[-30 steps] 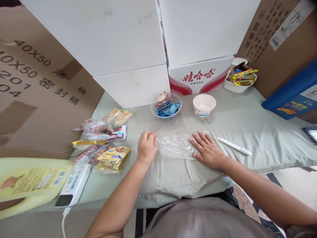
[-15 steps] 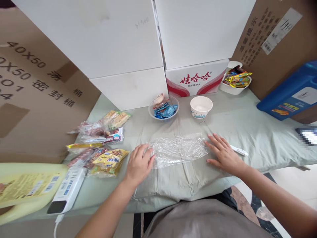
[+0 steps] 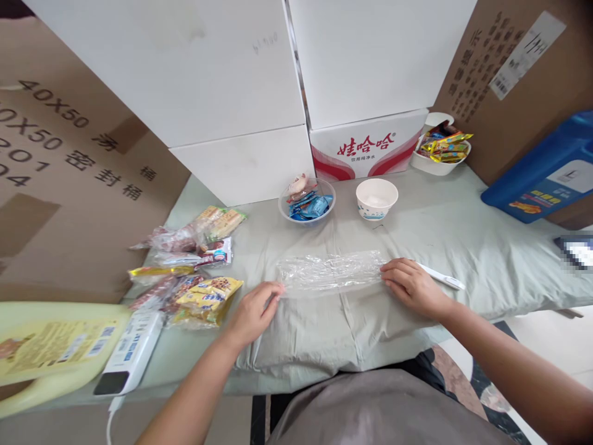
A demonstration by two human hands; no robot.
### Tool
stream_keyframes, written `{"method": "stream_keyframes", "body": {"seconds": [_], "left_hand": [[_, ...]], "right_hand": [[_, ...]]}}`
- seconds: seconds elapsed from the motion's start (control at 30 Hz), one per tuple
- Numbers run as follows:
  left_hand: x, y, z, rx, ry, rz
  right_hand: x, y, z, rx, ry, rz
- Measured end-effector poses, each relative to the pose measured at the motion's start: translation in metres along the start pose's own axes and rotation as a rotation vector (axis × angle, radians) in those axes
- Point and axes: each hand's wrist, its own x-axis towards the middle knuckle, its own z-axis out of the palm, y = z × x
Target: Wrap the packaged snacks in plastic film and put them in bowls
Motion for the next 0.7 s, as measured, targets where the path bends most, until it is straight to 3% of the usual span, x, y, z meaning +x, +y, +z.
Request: {"method": "stream_keyframes", "body": {"seconds": [0.2,0.33,0.43,0.53,0.6,0.7], "left_hand": [[0.046,-0.004,0.014,0.061,0.118,-0.424],[0.067,-0.007,0.030,0.262,0.101,-0.514],[0.067,-0.003,0.029,0.396,0.202,-0.416],[0.062,0.012,0.028,0.472,0.339,-0.253],[0.059,0.027,0.035,0.437,0.283,-0.100],[0.055,0.041,0.056,0.371,0.016,0.061]], "right_hand": [[0.034,0.005,0.016,-0.040,-0.021,0.398],[0.051,0.005,0.030,-0.284,-0.159,0.509],[0.051,0.003,0.029,-0.397,-0.169,0.432],[0.048,-0.004,0.025,-0.377,-0.017,0.265],[0.048,-0.011,0.027,-0.325,0.004,0.109],[0.047,-0.017,0.037,-0.248,-0.156,-0.083]]}}
